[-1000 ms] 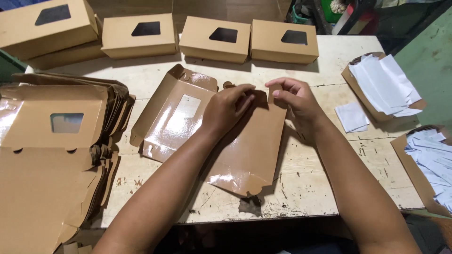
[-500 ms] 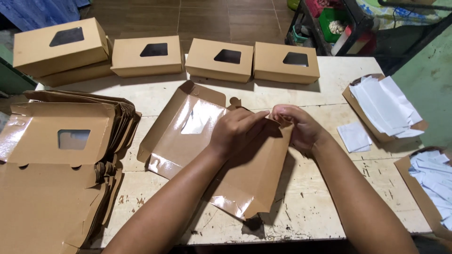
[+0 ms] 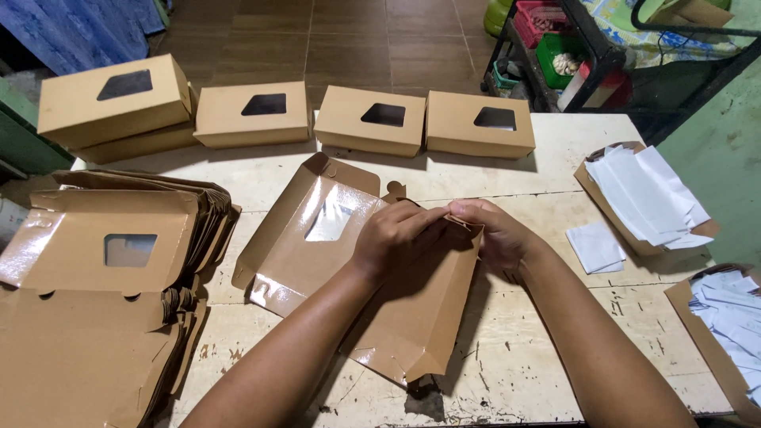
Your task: Folding cardboard templates into boxes and placing paper liners inside
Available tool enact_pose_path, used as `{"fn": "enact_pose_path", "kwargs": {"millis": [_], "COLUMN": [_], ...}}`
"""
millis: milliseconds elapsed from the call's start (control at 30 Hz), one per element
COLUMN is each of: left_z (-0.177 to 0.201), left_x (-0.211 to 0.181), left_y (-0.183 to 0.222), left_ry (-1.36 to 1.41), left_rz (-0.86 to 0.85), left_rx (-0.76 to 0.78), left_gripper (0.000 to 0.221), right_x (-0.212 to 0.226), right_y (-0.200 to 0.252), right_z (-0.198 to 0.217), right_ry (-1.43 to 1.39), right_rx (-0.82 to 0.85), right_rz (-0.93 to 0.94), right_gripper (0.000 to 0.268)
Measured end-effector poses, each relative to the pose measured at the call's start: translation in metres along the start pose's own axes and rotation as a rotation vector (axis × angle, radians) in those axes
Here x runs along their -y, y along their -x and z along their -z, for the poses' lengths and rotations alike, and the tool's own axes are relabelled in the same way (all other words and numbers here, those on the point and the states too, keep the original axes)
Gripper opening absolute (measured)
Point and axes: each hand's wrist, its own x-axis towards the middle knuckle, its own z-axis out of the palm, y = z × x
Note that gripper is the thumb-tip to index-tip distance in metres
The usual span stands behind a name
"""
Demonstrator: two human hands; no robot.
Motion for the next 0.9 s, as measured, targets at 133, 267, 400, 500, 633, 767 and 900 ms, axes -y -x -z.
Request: {"fn": "enact_pose_path", "kwargs": {"millis": [133,267,400,500,633,767,900], "left_z": [0.015,-0.001,-0.004,-0.006,0.004,-0.001,-0.006], "left_x": [-0.015,0.003,0.008,0.009,-0.007,-0.005,-0.002], "left_y": [-0.009,0.001,0.004,0.007,-0.003,0.000,0.002], "left_ry": [0.028,0.056,0.064,0.043,0.055,0.061,0.044], "left_rz": [-0.003,0.006,0.023,0.023,0.020,0.006,0.009], "left_rx": [0.035,0.019,0.014,0.000,0.013,-0.024,-0.039], "left_gripper": [0.032,0.033,0.032,0.029,0.027,0.023,0.020], "right_x": [-0.002,0.011,0.002,-0.016,-0.010,-0.006,-0.006], "right_y": [-0.002,0.005,-0.004,-0.018,-0.012,-0.009,-0.010], "right_z": [-0.001,-0.015,-0.001,0.020,0.013,0.007,0.008], "right_ry": [-0.012,-0.002,0.025,0.042,0.040,0.040,0.047], "right_rx": [-0.005,0.014,0.029,0.046,0.043,0.011,0.008], "right_rz": [0.010,0.002,-0.013,-0.017,-0.020,-0.019,-0.023], "right_gripper": [0.027,0.027,0.027,0.025,0.024,0.020,0.018]}}
